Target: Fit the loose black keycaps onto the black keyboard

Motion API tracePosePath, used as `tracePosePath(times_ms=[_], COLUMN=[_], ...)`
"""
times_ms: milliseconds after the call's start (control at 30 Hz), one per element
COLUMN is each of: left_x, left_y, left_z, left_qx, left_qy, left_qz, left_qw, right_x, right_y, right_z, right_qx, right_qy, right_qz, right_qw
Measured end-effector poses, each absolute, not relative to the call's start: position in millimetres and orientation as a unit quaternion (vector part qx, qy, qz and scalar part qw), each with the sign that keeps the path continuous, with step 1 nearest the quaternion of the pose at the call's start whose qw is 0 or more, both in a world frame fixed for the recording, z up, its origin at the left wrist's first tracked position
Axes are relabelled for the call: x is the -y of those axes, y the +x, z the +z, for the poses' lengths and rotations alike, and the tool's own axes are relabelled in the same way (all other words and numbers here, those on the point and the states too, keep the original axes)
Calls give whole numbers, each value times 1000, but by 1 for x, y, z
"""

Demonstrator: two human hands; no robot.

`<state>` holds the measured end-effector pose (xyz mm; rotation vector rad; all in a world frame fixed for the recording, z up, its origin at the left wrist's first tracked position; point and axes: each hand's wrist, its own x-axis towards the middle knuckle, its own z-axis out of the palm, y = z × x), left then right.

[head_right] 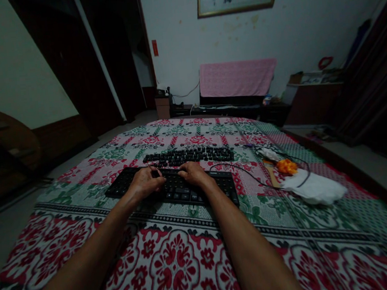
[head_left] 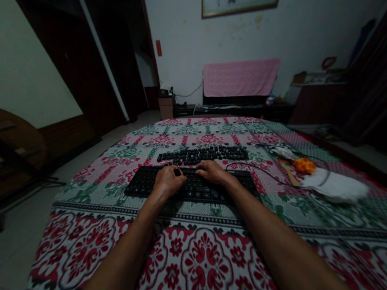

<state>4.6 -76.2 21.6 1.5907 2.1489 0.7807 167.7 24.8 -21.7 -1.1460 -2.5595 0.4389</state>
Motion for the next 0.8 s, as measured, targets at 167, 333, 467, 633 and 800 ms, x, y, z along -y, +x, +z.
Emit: tracePosePath(times_ms=[167,333,467,633,800], left_x=[76,75,75,77,78], left_y=[-2,-2,0,7,11], left_z=[22,20,17,14,12], left_qx=[-777,-776,-774,-772,-771], left_qy=[545,554,566,596,607], left_qz=[264,254,243,207,189], left_qw=[173,164,144,74,36], right_x=[-21,-19,-20,-21,-21], right_y=[159,157,157,156,156], right_z=[-22,-21,-22,-25,-24], right_qx=[882,881,879,880,877], right_qy=[-420,-428,-431,-431,-441], right_qz=[135,130,137,128,123], right_qw=[164,156,150,153,146])
